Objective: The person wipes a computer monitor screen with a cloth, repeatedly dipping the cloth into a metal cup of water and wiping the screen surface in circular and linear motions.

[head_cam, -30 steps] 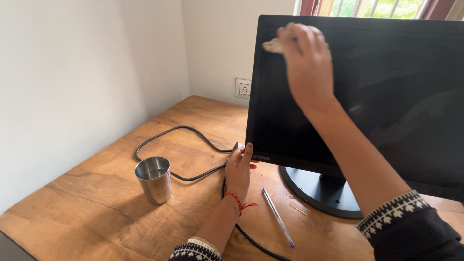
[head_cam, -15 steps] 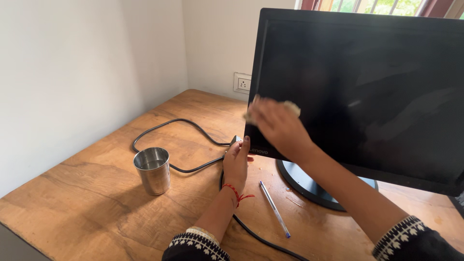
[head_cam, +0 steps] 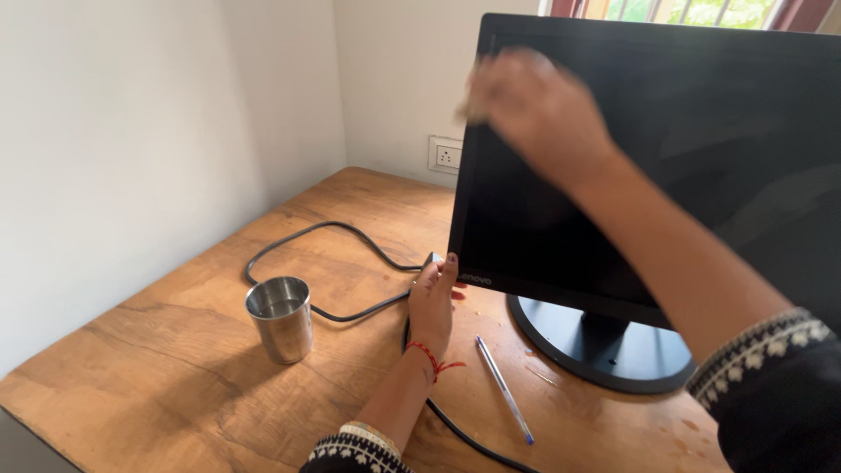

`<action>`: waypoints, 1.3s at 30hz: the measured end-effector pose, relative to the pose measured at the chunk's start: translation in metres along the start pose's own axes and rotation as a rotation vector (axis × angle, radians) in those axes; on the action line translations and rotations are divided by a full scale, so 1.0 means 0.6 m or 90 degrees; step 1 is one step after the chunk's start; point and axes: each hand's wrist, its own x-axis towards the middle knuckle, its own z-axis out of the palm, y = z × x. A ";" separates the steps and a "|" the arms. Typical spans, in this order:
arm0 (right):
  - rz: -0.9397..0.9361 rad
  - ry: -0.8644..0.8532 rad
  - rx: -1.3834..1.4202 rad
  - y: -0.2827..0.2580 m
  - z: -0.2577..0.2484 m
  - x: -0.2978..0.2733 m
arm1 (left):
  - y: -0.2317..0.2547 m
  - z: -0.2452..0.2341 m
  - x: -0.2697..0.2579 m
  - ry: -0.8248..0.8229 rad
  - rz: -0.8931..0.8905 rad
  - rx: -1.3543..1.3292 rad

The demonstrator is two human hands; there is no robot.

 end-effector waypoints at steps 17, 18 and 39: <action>0.007 -0.110 0.046 -0.200 0.021 -0.102 | -0.018 -0.009 0.019 0.012 -0.060 -0.067; 0.001 -0.108 0.056 -0.213 0.021 -0.109 | -0.020 -0.009 0.020 0.014 -0.068 -0.077; -0.143 -0.128 -0.015 -0.122 -0.034 -0.112 | 0.004 0.001 0.002 -0.014 0.001 -0.019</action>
